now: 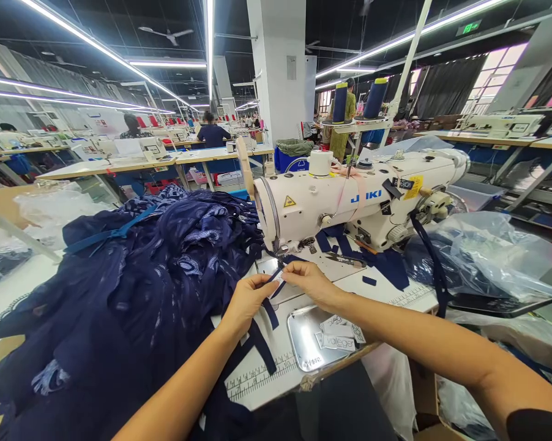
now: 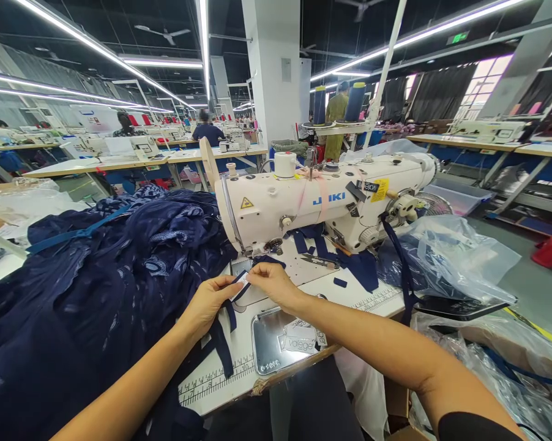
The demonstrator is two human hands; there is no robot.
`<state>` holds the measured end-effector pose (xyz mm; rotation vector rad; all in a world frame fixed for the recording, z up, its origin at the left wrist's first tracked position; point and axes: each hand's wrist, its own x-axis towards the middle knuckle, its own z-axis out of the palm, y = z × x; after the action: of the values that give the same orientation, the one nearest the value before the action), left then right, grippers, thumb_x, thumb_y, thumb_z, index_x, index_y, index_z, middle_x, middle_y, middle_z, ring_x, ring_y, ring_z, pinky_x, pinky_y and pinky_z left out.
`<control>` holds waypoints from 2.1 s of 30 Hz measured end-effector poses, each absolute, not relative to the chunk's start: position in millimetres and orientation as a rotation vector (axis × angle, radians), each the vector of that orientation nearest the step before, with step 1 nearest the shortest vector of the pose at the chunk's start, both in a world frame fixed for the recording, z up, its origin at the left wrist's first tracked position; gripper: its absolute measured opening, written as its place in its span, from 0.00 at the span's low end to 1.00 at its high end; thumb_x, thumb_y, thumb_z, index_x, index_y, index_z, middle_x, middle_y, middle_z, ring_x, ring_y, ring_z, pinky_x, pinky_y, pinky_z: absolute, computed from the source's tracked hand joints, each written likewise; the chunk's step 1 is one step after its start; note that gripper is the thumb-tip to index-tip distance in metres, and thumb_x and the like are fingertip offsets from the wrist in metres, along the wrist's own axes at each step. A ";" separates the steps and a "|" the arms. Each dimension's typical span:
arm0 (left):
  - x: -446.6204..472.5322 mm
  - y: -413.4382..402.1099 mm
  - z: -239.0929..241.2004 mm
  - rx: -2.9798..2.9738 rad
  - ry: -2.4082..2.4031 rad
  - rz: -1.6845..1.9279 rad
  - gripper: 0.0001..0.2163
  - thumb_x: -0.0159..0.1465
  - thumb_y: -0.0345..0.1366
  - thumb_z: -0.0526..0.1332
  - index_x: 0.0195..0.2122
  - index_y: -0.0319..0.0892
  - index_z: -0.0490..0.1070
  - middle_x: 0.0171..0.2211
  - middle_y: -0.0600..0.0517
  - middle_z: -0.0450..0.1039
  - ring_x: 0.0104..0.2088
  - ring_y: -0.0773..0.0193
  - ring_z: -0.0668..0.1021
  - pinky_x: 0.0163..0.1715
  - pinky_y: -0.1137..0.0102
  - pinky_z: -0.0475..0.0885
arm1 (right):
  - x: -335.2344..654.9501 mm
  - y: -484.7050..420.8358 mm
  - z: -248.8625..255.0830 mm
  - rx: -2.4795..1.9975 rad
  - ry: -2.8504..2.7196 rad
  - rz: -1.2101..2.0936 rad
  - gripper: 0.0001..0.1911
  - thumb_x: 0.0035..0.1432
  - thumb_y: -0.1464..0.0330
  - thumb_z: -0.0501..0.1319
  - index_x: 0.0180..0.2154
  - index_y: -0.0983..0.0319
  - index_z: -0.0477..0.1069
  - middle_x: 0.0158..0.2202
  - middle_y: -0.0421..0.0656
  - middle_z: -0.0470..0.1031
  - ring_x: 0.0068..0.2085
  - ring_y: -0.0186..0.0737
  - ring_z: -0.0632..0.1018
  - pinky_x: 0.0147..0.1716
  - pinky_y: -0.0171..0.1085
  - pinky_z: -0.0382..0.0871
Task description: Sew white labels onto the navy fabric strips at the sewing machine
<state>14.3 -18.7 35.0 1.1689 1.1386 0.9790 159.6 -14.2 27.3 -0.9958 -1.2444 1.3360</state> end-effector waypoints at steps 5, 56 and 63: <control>13.3 -18.0 37.1 1.227 1.124 0.980 0.11 0.41 0.40 0.68 0.22 0.39 0.75 0.22 0.53 0.73 0.21 0.69 0.71 0.24 0.74 0.64 | 159.4 -17.6 24.0 -0.964 -1.287 1.294 0.11 0.42 0.62 0.62 0.21 0.62 0.65 0.22 0.35 0.65 0.28 0.31 0.65 0.33 0.34 0.58; 10.4 6.1 6.8 3.671 0.848 0.729 0.12 0.62 0.22 0.47 0.26 0.36 0.67 0.19 0.52 0.66 0.21 0.65 0.66 0.24 0.68 0.56 | 186.2 28.9 12.5 -1.358 -2.487 0.217 0.08 0.54 0.76 0.54 0.26 0.65 0.68 0.33 0.44 0.71 0.36 0.38 0.70 0.35 0.35 0.59; 7.9 5.6 9.2 3.662 0.933 0.672 0.13 0.62 0.23 0.46 0.26 0.37 0.66 0.19 0.52 0.66 0.21 0.65 0.66 0.24 0.68 0.57 | 183.7 24.2 12.1 -1.385 -2.487 0.146 0.07 0.55 0.73 0.54 0.27 0.65 0.68 0.33 0.45 0.71 0.37 0.40 0.70 0.36 0.37 0.59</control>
<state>7.9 5.6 9.2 3.6618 0.9333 0.6718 183.7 24.2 12.1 -1.3851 -2.4873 0.1458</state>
